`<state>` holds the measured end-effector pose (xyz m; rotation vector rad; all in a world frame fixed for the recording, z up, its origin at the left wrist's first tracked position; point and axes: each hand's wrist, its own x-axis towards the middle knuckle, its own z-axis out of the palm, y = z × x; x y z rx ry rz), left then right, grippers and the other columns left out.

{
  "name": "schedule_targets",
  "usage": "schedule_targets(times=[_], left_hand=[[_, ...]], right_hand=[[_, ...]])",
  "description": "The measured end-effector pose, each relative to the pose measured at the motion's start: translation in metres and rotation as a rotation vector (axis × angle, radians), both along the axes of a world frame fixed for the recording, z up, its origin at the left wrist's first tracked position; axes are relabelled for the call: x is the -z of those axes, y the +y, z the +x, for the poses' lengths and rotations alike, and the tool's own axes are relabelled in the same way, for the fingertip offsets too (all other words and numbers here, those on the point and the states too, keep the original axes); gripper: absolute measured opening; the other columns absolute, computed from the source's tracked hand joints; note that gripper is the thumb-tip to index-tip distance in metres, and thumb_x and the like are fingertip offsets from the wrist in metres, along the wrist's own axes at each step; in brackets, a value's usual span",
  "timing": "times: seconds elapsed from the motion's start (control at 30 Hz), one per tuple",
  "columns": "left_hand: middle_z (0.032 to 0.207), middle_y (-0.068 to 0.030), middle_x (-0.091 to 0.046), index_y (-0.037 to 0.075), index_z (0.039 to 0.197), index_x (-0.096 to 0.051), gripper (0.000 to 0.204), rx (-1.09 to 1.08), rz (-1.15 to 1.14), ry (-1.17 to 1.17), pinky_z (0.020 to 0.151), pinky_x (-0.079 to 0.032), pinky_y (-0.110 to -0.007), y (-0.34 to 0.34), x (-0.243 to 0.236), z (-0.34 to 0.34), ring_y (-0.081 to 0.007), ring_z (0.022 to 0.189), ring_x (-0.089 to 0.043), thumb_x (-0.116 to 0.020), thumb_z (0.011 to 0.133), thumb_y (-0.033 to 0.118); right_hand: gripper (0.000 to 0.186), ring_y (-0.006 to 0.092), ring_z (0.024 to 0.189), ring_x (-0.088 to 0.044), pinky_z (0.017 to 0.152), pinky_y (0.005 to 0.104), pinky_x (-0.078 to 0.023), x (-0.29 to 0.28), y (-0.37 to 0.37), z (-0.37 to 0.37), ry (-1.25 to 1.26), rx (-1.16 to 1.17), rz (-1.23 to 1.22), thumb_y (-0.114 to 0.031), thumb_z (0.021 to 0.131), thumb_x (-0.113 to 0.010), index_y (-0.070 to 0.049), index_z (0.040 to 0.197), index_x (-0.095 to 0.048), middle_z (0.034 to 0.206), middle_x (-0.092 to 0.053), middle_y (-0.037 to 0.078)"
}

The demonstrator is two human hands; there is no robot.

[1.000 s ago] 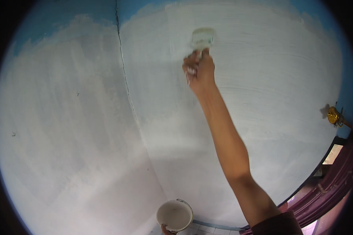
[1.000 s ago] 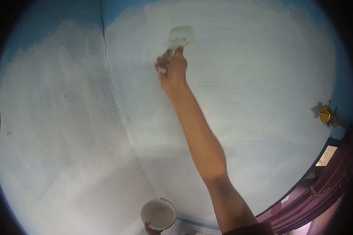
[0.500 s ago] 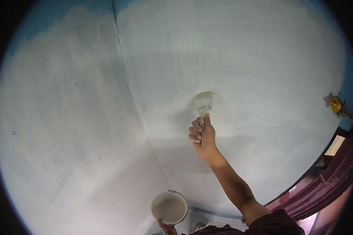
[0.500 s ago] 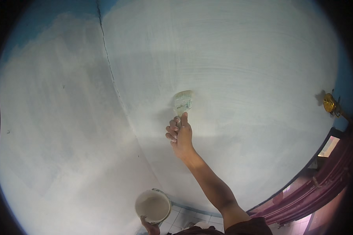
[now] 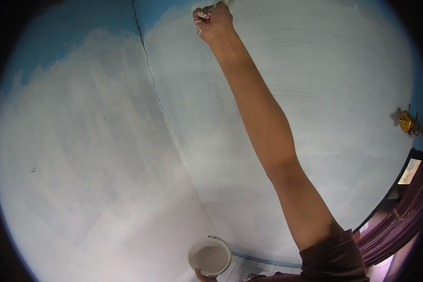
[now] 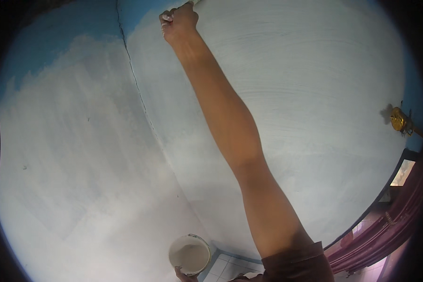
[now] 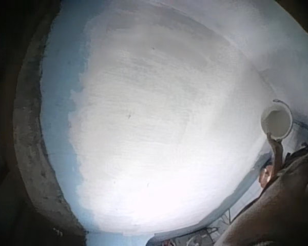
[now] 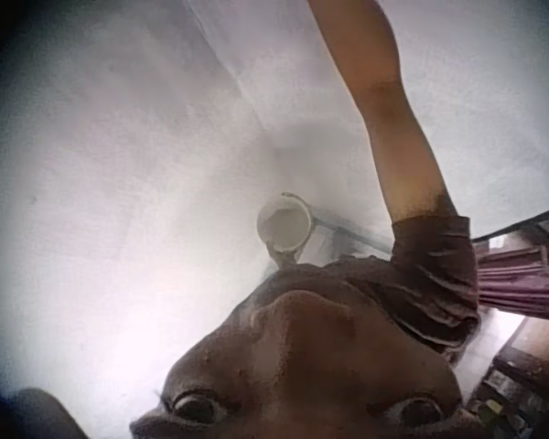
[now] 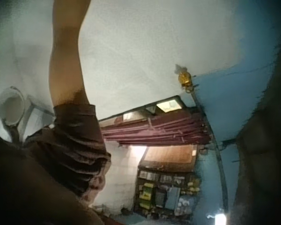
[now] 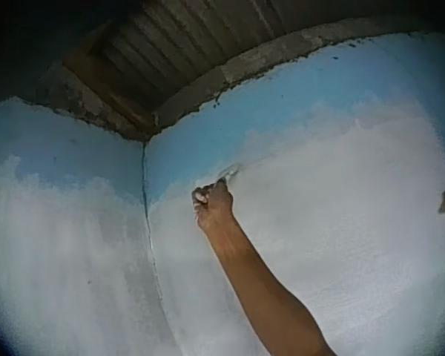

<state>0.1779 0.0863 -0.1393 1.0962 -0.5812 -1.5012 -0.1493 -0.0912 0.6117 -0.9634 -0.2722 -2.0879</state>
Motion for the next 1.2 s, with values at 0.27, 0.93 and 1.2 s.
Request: schedule_targets(times=[0.27,0.93,1.2], left_hand=[[0.153,-0.0165,-0.034,0.015,0.155,-0.029,0.083,0.002,-0.009,-0.027,0.093,-0.054,-0.061,-0.004,-0.004,0.003,-0.0382,0.136,-0.042,-0.055,0.091,0.062],[0.150,-0.0139,-0.031,0.017,0.154,-0.022,0.087,0.078,-0.211,-0.075,0.093,-0.056,-0.045,0.008,0.024,-0.006,-0.0308,0.131,-0.043,-0.073,0.089,0.043],[0.148,-0.0133,-0.034,0.017,0.154,-0.024,0.085,0.027,-0.059,0.089,0.092,-0.056,-0.043,-0.005,0.039,-0.005,-0.0297,0.130,-0.045,-0.073,0.090,0.042]], right_hand=[[0.030,0.0117,0.049,-0.027,0.042,0.0245,-0.028,0.046,0.012,0.012,-0.204,-0.049,-0.010,-0.012,0.100,-0.037,-0.010,0.070,-0.033,0.061,-0.032,0.001],[0.042,0.0071,0.043,-0.028,0.036,0.0202,-0.026,0.382,0.047,-0.001,-0.165,-0.050,0.427,-0.042,0.107,-0.043,-0.015,0.076,-0.044,0.059,-0.032,-0.005],[0.042,0.0054,0.040,-0.025,0.035,0.0200,-0.026,0.413,0.075,0.032,-0.056,0.077,0.684,-0.046,0.107,-0.040,-0.012,0.085,-0.050,0.057,-0.031,-0.005]])
